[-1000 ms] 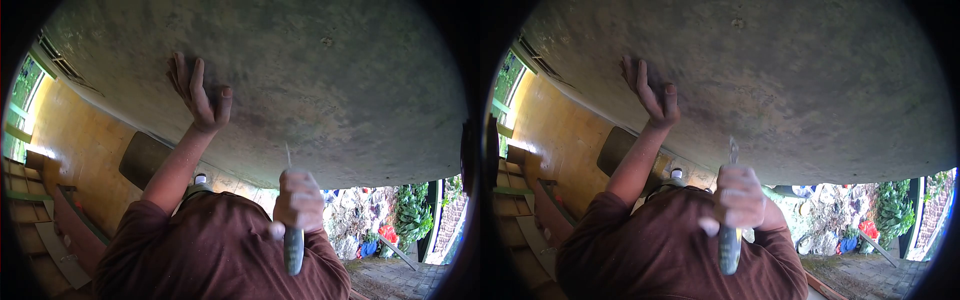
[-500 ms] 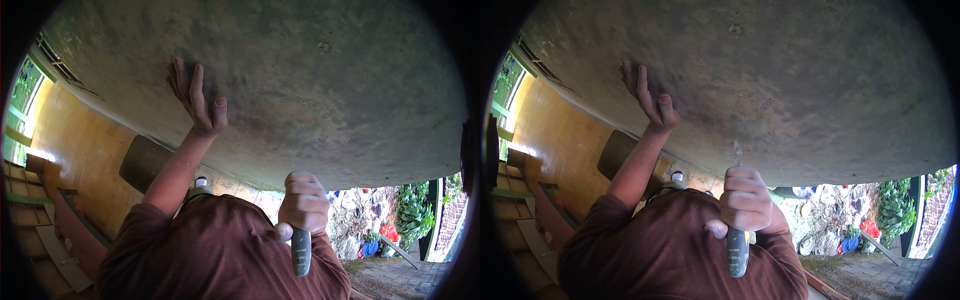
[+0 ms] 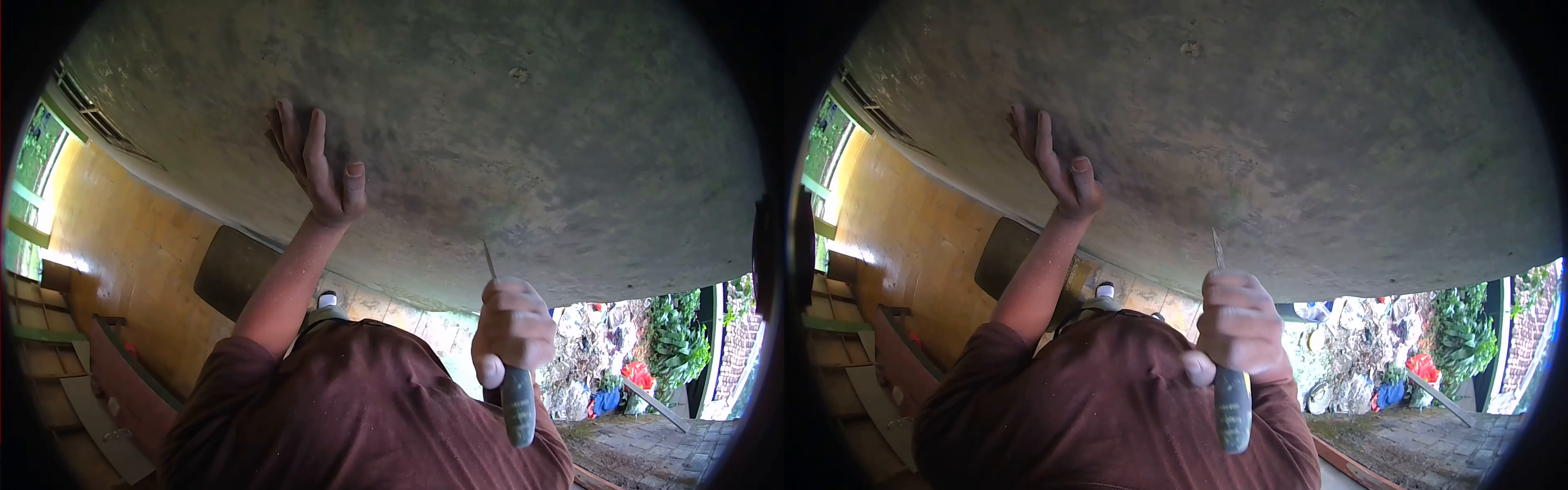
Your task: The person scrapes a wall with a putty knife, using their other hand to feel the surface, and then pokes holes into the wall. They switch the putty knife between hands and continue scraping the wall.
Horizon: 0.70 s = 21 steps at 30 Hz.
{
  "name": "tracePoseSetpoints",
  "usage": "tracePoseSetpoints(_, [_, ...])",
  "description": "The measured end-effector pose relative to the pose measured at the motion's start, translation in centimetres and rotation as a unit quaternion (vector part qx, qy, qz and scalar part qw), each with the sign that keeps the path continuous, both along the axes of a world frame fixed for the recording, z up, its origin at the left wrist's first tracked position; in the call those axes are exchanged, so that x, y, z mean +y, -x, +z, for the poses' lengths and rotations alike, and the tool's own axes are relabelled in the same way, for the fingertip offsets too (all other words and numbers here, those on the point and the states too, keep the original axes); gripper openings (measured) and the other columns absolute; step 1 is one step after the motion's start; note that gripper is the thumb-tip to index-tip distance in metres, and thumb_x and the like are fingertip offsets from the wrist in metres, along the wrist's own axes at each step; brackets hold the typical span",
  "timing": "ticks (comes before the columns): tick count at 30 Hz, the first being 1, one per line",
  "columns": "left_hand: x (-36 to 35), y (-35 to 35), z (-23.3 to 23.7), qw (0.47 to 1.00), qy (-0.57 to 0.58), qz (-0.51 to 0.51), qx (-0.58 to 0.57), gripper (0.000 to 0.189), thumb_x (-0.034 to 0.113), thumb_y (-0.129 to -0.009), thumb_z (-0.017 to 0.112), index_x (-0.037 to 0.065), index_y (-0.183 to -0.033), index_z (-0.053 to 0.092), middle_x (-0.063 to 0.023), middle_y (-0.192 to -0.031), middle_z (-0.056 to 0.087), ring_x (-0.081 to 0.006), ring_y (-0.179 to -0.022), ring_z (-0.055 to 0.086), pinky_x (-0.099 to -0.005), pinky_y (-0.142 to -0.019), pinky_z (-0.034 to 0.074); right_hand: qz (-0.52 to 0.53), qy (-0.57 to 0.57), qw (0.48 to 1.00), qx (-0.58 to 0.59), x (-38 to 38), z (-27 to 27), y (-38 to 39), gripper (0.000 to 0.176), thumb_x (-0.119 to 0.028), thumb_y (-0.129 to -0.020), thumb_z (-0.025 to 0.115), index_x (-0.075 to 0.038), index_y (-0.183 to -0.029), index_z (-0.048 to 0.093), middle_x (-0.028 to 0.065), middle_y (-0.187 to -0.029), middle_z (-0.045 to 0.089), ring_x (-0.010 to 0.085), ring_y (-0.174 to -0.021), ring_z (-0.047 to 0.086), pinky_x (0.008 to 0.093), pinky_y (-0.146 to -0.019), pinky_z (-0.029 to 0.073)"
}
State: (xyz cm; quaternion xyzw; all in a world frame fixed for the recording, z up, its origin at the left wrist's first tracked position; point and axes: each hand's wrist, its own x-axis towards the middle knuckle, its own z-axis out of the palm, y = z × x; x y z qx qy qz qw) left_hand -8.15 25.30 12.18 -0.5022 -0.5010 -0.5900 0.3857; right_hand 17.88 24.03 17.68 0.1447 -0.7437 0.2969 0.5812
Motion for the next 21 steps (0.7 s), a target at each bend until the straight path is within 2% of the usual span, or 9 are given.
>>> tracePoseSetpoints(2, [0.1,0.0,0.0,1.0,-0.003,0.0,-0.003,0.065,0.048,-0.096,0.035,-0.001,-0.139,0.038,-0.0283,-0.15,0.023,-0.0429,-0.143,0.014,-0.0544,-0.114,0.003,-0.018,-0.001,1.0,-0.007,0.2,-0.1,0.3,0.035,-0.022,-0.087,0.065,-0.007,-0.066,0.042,0.0012,-0.051,0.042,0.0158,-0.042,0.039,0.0294,-0.042,0.036])
tracePoseSetpoints(4, [0.2,-0.3,-0.1,1.0,-0.008,-0.004,-0.006,0.065,0.048,-0.096,0.035,-0.001,-0.139,0.038,-0.0284,-0.15,0.023,-0.043,-0.142,0.014,-0.0546,-0.114,0.004,-0.054,0.067,0.996,0.02,1.1,-0.1,1.5,0.038,-0.024,-0.087,0.066,-0.008,-0.063,0.041,-0.0006,-0.05,0.04,0.0136,-0.04,0.038,0.0269,-0.039,0.033])
tracePoseSetpoints(6, [0.1,0.0,0.1,1.0,-0.005,-0.007,0.002,0.066,0.048,-0.096,0.036,-0.002,-0.139,0.038,-0.0284,-0.15,0.023,-0.0431,-0.142,0.014,-0.0549,-0.114,0.004,-0.089,0.004,0.996,-0.007,0.1,-0.4,0.2,0.036,-0.026,-0.089,0.064,-0.008,-0.066,0.042,-0.0001,-0.051,0.041,0.0147,-0.041,0.038,0.0286,-0.041,0.035])
tracePoseSetpoints(8, [0.1,0.1,0.1,1.0,-0.004,0.0,0.0,0.066,0.048,-0.096,0.036,-0.001,-0.139,0.038,-0.0284,-0.15,0.023,-0.0431,-0.142,0.014,-0.0549,-0.114,0.004,0.013,-0.005,1.0,0.008,-0.4,0.4,0.2,0.037,-0.024,-0.089,0.065,-0.009,-0.065,0.041,-0.0011,-0.051,0.04,0.0139,-0.041,0.037,0.0281,-0.04,0.034])
tracePoseSetpoints(12, [0.1,-0.1,0.0,1.0,-0.005,-0.007,-0.004,0.066,0.049,-0.096,0.037,-0.001,-0.139,0.037,-0.0284,-0.15,0.023,-0.043,-0.142,0.015,-0.0548,-0.114,0.003,-0.035,0.021,0.999,-0.01,1.3,-0.5,1.3,0.039,-0.023,-0.088,0.067,-0.01,-0.063,0.04,-0.0031,-0.05,0.039,0.0124,-0.04,0.036,0.0249,-0.038,0.031])
tracePoseSetpoints(14, [0.0,-0.2,0.0,1.0,-0.001,-0.003,-0.005,0.066,0.049,-0.096,0.037,-0.001,-0.139,0.037,-0.0284,-0.15,0.023,-0.043,-0.142,0.015,-0.0548,-0.114,0.003,-0.054,0.005,0.998,-0.008,0.2,-0.7,0.6,0.036,-0.022,-0.088,0.066,-0.009,-0.065,0.041,-0.0023,-0.051,0.04,0.014,-0.041,0.037,0.0283,-0.04,0.032])
tracePoseSetpoints(15, [0.0,-0.1,0.0,1.0,0.002,0.002,-0.006,0.066,0.049,-0.096,0.037,-0.001,-0.139,0.037,-0.0285,-0.15,0.023,-0.043,-0.142,0.014,-0.0548,-0.114,0.003,-0.003,0.003,1.0,-0.031,-0.1,-0.4,-0.5,0.031,-0.021,-0.087,0.066,-0.009,-0.069,0.044,-0.0014,-0.051,0.041,0.0152,-0.042,0.038,0.031,-0.043,0.035])
tracePoseSetpoints(18, [0.2,-0.1,0.0,1.0,-0.009,0.002,-0.002,0.066,0.048,-0.096,0.037,-0.001,-0.139,0.037,-0.0285,-0.15,0.023,-0.0429,-0.142,0.014,-0.0549,-0.114,0.003,-0.074,0.016,0.996,-0.041,1.1,0.0,0.7,0.033,-0.019,-0.087,0.066,-0.009,-0.066,0.043,-0.0016,-0.05,0.04,0.0149,-0.042,0.037,0.0321,-0.044,0.036])
tracePoseSetpoints(21, [0.1,-0.1,0.1,1.0,-0.004,-0.005,0.0,0.065,0.048,-0.096,0.036,-0.001,-0.139,0.037,-0.0285,-0.15,0.023,-0.0429,-0.142,0.014,-0.0548,-0.114,0.003,-0.043,0.027,0.999,-0.017,0.4,-0.4,0.4,0.032,-0.019,-0.086,0.067,-0.008,-0.065,0.044,-0.0007,-0.05,0.04,0.0149,-0.042,0.037,0.0312,-0.044,0.035])
